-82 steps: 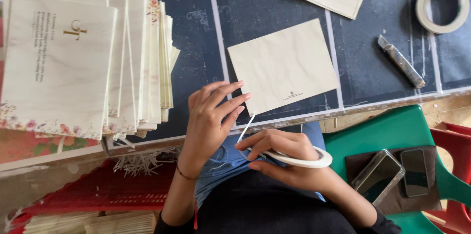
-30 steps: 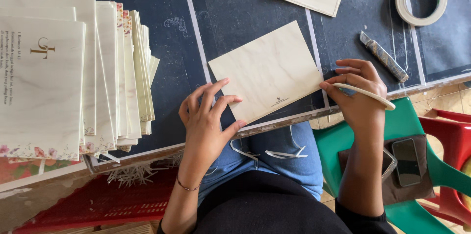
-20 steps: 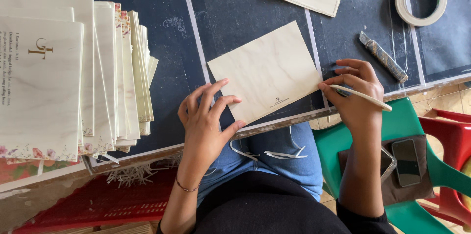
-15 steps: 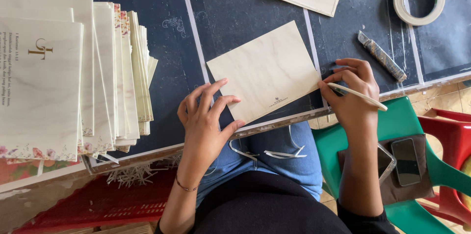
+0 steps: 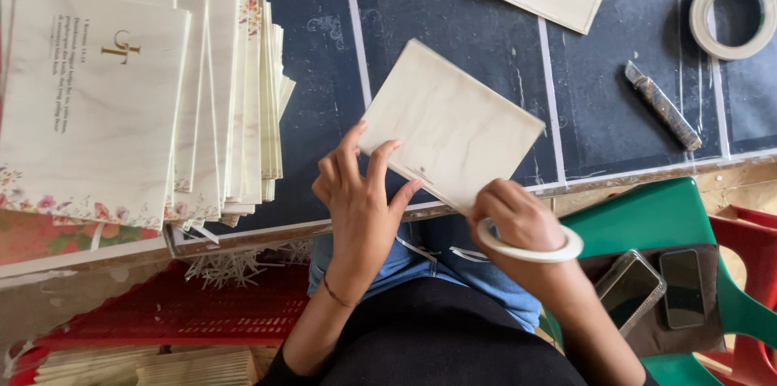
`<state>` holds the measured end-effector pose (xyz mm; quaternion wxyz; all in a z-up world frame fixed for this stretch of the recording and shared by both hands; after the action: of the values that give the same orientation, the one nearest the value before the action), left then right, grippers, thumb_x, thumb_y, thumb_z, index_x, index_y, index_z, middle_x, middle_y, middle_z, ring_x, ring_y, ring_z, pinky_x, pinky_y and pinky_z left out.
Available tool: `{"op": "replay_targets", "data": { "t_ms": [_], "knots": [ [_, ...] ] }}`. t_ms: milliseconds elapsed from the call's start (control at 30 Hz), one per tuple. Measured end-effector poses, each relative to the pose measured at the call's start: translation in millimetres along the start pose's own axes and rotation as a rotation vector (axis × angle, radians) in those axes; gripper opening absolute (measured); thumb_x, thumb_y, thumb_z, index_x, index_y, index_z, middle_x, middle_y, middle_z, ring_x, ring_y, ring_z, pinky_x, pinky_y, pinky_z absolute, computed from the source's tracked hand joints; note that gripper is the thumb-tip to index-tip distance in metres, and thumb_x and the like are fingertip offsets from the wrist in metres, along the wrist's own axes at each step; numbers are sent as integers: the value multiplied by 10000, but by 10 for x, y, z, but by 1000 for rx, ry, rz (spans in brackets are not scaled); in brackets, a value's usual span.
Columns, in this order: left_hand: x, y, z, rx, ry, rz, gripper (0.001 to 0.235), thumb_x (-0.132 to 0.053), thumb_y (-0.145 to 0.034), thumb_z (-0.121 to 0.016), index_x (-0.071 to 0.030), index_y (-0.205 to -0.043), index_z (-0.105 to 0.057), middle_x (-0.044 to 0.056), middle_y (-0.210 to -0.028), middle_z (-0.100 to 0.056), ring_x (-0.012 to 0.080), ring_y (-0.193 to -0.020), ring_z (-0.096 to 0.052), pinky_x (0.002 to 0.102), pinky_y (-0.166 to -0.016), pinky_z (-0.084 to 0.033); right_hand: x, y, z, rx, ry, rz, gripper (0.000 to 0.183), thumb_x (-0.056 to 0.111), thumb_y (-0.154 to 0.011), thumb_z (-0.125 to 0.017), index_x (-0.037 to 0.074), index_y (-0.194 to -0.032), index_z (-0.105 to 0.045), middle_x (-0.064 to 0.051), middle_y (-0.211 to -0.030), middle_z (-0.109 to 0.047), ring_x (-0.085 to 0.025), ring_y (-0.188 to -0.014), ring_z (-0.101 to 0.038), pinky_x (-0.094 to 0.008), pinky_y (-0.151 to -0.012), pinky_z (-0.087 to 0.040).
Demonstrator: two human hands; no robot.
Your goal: The person sits at a table and assembles floral-patterned envelopes by applying adhesive tape to the edges and folding the flaps closed. They handle stacks of envelopes, apply tape to the edges, fold the flaps, and place the finished envelopes into a red basket.
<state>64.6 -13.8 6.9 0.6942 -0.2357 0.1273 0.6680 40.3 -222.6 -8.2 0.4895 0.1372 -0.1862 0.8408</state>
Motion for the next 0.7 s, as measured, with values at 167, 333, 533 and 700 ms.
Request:
{"op": "replay_targets", "data": {
  "t_ms": [167,333,533,700],
  "knots": [
    [59,-207,124,-68,30,-54,538,-305,-911,-898,-213,-1386,-664,75,-1591,-445,350,-1244,-405,527,-911,-324,377,-315,-195,-222,-142,31,92,199,-975,-740,178,-907,-682,7,-985,-659,-233,-848,-725,-318,-768,-591],
    [58,-201,-48,52,27,-224,422,-439,-916,-837,-318,-1301,-718,-102,-1417,-646,258,-1352,-473,553,-1000,-296,424,-359,-200,-283,-153,52,36,158,-985,-766,153,-988,-731,-37,-1041,-701,-256,-850,-729,-356,-773,-614],
    [-14,-181,4,160,54,-137,532,-413,-845,-887,-314,-1331,-691,-130,-1464,-609,321,-1371,-388,634,-1007,-261,556,-291,220,-265,-238,13,594,147,-915,-855,103,-1485,-692,-209,-1362,-679,-344,-978,-797,-476,-845,-629],
    [0,-172,-10,200,74,-106,592,-403,-821,-919,-301,-1355,-685,-129,-1501,-591,344,-1380,-356,676,-1002,-258,354,-238,225,-305,-214,-34,233,106,-978,-800,88,-1208,-832,-155,-1219,-724,-337,-996,-778,-449,-914,-617]
  ]
}}
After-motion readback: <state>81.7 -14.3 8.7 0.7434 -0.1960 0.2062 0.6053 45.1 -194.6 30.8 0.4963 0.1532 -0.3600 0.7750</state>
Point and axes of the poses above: each hand's wrist, its own y-axis away from the middle knuckle, its own z-axis out of the back of the hand, x = y × z, the point moved 8 cm from there along -y, towards the middle knuckle
